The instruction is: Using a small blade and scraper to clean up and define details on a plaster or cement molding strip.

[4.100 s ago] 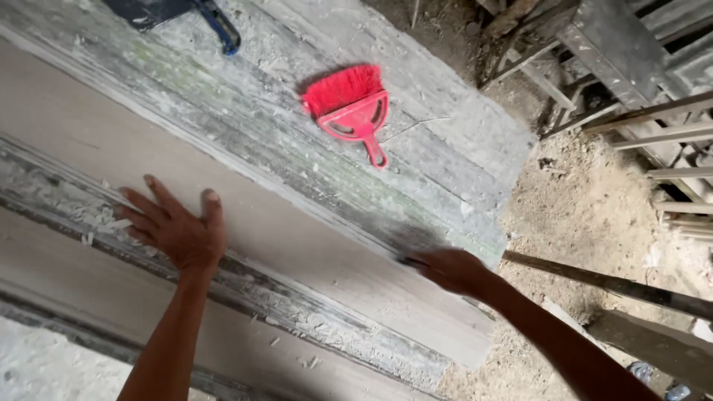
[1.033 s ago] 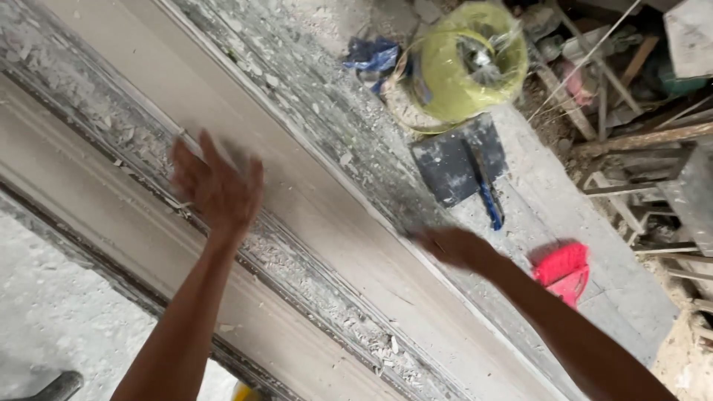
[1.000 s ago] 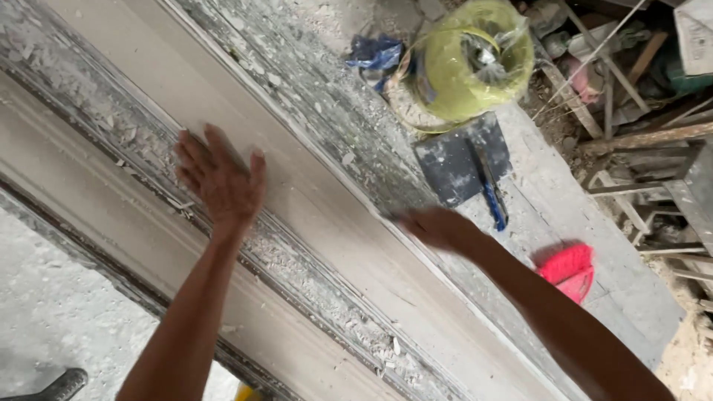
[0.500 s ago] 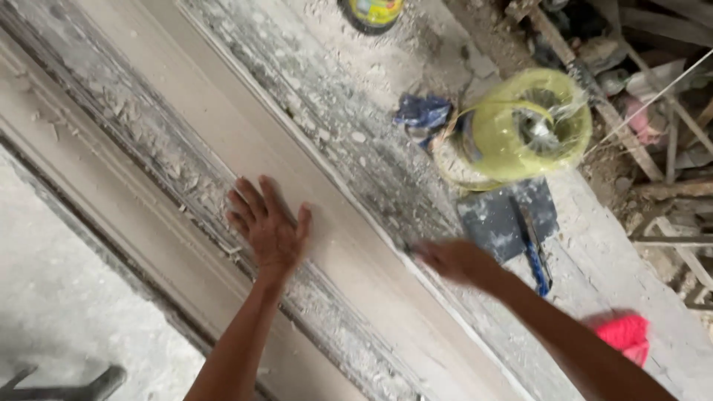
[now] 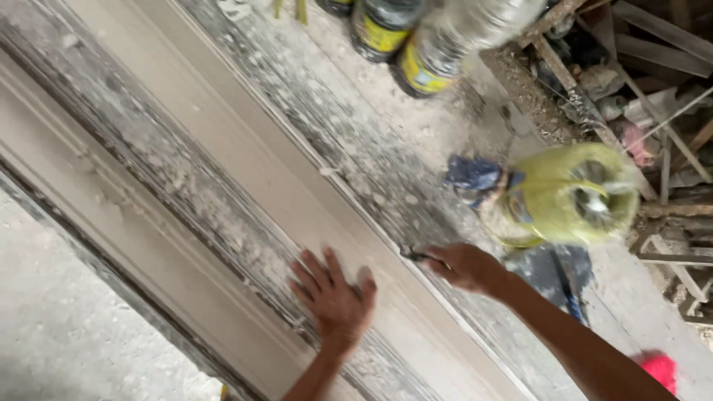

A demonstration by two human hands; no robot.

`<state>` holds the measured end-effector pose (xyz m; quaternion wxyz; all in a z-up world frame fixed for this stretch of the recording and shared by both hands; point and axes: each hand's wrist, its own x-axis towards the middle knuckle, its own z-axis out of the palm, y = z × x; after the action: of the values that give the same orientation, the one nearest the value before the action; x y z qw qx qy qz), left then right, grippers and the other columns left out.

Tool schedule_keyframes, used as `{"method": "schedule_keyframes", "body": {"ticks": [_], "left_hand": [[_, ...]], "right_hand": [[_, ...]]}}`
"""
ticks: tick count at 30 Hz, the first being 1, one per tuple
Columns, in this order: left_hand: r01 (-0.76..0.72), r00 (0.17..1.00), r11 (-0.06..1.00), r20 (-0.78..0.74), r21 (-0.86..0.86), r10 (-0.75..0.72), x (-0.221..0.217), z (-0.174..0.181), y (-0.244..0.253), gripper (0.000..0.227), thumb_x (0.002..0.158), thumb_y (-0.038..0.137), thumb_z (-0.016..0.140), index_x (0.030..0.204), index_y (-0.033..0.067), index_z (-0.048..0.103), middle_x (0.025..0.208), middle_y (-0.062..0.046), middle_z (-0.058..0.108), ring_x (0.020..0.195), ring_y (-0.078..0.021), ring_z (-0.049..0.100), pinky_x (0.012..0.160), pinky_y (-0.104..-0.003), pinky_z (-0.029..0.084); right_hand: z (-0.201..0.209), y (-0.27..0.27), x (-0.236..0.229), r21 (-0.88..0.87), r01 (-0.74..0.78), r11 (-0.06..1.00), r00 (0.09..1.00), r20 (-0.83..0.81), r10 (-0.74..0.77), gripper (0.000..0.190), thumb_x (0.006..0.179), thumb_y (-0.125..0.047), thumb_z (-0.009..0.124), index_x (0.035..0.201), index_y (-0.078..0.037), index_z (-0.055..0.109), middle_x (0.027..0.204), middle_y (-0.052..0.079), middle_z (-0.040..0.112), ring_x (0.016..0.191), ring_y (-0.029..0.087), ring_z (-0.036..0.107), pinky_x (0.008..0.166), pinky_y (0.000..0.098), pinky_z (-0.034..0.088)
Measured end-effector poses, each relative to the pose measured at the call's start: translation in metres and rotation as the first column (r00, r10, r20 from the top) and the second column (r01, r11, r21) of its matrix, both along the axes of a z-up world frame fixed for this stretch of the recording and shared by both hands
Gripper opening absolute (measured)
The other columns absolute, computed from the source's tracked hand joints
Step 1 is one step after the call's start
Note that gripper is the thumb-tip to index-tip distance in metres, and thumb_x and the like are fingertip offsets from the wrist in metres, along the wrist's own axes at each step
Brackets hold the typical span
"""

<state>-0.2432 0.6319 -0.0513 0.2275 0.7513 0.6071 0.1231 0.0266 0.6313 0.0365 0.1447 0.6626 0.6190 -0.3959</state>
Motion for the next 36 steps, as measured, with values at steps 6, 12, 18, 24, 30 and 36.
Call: {"method": "schedule_keyframes", "body": {"ticks": [6,12,18,24,30,36], "left_hand": [[0.037,0.998,0.996,0.047,-0.086,-0.033,-0.007,-0.006,-0.003,0.103,0.092,0.074,0.037,0.16,0.0086,-0.005,0.162,-0.031,-0.013,0.147,-0.0521,-0.015,0.111,-0.069,-0.011],[-0.023,0.948,1.0,0.318,-0.01,0.025,-0.076,-0.008,0.138,0.079,0.091,0.073,0.045,0.145,0.0161,0.045,0.157,-0.022,0.036,0.147,-0.0432,0.034,0.119,-0.067,0.015],[-0.18,0.983,0.945,0.09,0.272,0.161,-0.152,-0.016,0.425,0.084,0.107,0.067,0.042,0.161,0.0035,0.033,0.169,-0.029,0.015,0.157,-0.0452,0.016,0.126,-0.066,0.014],[-0.143,0.983,0.99,0.111,-0.015,0.143,-0.14,0.0,0.458,0.105,0.097,0.08,0.03,0.169,0.0053,0.013,0.169,-0.034,-0.007,0.158,-0.0465,-0.01,0.121,-0.069,-0.01],[-0.121,0.991,0.989,0.048,-0.08,0.126,-0.136,0.007,0.462,0.107,0.093,0.084,0.025,0.167,0.0087,0.008,0.17,-0.031,-0.01,0.159,-0.0431,-0.012,0.119,-0.067,-0.012],[-0.119,0.988,0.993,0.099,0.014,0.117,-0.138,-0.009,0.467,0.108,0.092,0.084,0.025,0.167,0.008,0.008,0.169,-0.033,-0.009,0.158,-0.0438,-0.013,0.119,-0.067,-0.013]], "right_hand": [[-0.021,0.239,-0.086,0.358,0.009,0.934,1.0,0.007,-0.013,0.043,0.109,-0.048,0.048,0.118,-0.01,0.067,0.086,0.02,0.072,0.08,0.039,0.07,0.075,0.0509,0.056],[-0.002,0.221,-0.087,0.257,0.06,0.965,0.996,0.054,-0.076,0.043,0.108,-0.047,0.045,0.118,-0.01,0.065,0.076,0.016,0.069,0.069,0.034,0.07,0.071,0.0495,0.058],[0.019,0.133,-0.062,0.055,0.13,0.99,0.99,0.05,-0.132,0.05,0.099,-0.054,0.045,0.143,-0.033,0.055,0.089,0.011,0.077,0.075,0.028,0.074,0.076,0.0485,0.06],[-0.026,0.373,-0.119,0.094,-0.055,0.994,0.992,0.119,0.044,0.054,0.104,-0.056,0.038,0.138,-0.017,0.054,0.077,0.02,0.068,0.068,0.036,0.071,0.072,0.0477,0.061],[0.003,0.442,-0.149,0.43,-0.04,0.902,0.987,-0.125,0.104,0.048,0.104,-0.05,0.041,0.119,-0.013,0.068,0.077,0.017,0.071,0.065,0.032,0.067,0.064,0.0507,0.056],[-0.002,0.344,-0.1,0.397,-0.143,0.906,0.985,-0.027,0.168,0.048,0.104,-0.05,0.047,0.143,-0.023,0.056,0.077,0.014,0.072,0.063,0.026,0.069,0.064,0.0469,0.059]]}}
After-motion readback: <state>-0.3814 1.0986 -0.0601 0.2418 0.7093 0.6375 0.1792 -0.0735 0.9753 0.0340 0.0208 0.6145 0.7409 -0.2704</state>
